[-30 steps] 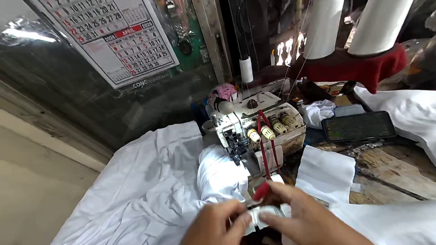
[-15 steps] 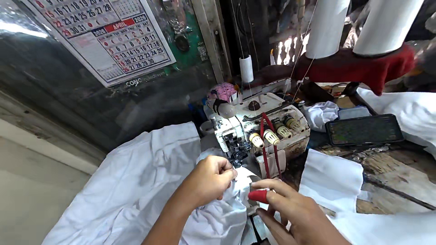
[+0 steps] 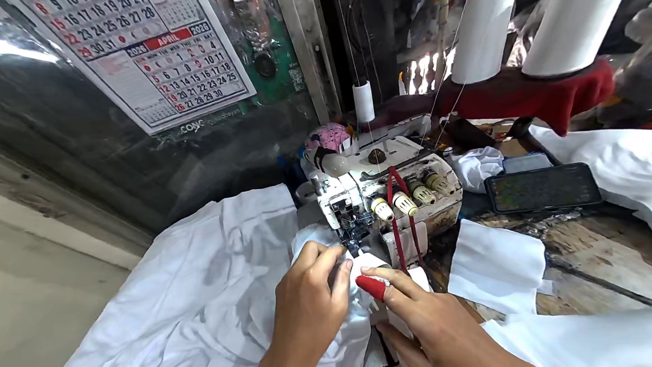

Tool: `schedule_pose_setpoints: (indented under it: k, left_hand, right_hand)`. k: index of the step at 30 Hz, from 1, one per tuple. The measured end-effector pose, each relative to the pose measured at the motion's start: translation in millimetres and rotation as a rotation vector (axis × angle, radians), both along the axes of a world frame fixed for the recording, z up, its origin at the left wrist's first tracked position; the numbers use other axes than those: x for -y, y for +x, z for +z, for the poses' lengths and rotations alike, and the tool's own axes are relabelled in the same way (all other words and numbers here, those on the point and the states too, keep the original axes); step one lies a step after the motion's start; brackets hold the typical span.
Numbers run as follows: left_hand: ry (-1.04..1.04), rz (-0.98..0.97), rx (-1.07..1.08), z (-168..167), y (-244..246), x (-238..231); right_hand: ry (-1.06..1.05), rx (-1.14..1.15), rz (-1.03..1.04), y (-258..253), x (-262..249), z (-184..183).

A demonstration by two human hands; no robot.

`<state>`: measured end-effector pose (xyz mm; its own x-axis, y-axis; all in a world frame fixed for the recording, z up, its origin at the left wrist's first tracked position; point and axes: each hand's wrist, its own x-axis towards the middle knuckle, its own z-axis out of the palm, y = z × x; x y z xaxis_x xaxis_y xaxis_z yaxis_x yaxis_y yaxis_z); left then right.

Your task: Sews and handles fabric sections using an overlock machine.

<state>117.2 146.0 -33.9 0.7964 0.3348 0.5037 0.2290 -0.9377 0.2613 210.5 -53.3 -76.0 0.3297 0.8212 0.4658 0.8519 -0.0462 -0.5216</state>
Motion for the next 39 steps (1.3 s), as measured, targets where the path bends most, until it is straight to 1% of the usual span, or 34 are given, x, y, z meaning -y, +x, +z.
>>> schedule_pose_setpoints:
  k: [3, 7, 13, 19, 23, 26, 28, 30, 32, 34, 35, 36, 37, 39]
  left_hand:
    - [0.008, -0.025, 0.046, -2, -2, 3]
    - [-0.023, -0.013, 0.035, 1, -1, 1]
    - [0.103, 0.071, 0.045, -6, 9, 5]
    - [0.133, 0.1, 0.033, -7, 3, 13]
    - [0.144, 0.066, 0.074, -11, -12, 26]
    - [0.132, 0.061, 0.042, -10, -16, 25]
    - [0.124, 0.054, 0.028, -8, -13, 16]
    - [0.085, 0.03, 0.015, -5, -4, -7]
    - [-0.007, 0.002, -0.018, 2, 7, -36]
    - [-0.195, -0.026, -0.105, 10, 13, -60]
    - [-0.283, -0.036, -0.134, 12, 13, -67]
    - [-0.323, -0.018, -0.148, 11, 10, -69]
    - [-0.306, 0.023, -0.14, 10, 4, -67]
    - [-0.151, 0.093, -0.083, 7, -18, -52]
  right_hand:
    - [-0.025, -0.026, 0.005, -1, 3, 1]
    - [0.01, -0.037, 0.026, 7, -3, 0]
    - [0.063, -0.096, 0.032, 18, -14, -7]
    - [0.065, -0.142, 0.081, 18, -6, -9]
    - [0.093, -0.12, -0.021, 13, 1, -17]
    - [0.075, -0.076, -0.12, 6, 2, -22]
    - [0.037, -0.072, -0.156, 3, 1, -19]
    - [0.003, -0.085, -0.156, 2, -5, -13]
    - [-0.037, -0.113, -0.127, 1, -15, -3]
    - [-0.141, -0.189, -0.061, -3, -28, 12]
    - [-0.208, -0.249, -0.01, -4, -34, 19]
    - [-0.253, -0.298, 0.039, -5, -40, 24]
    - [-0.27, -0.334, 0.087, -6, -43, 26]
    - [-0.231, -0.36, 0.153, -11, -36, 25]
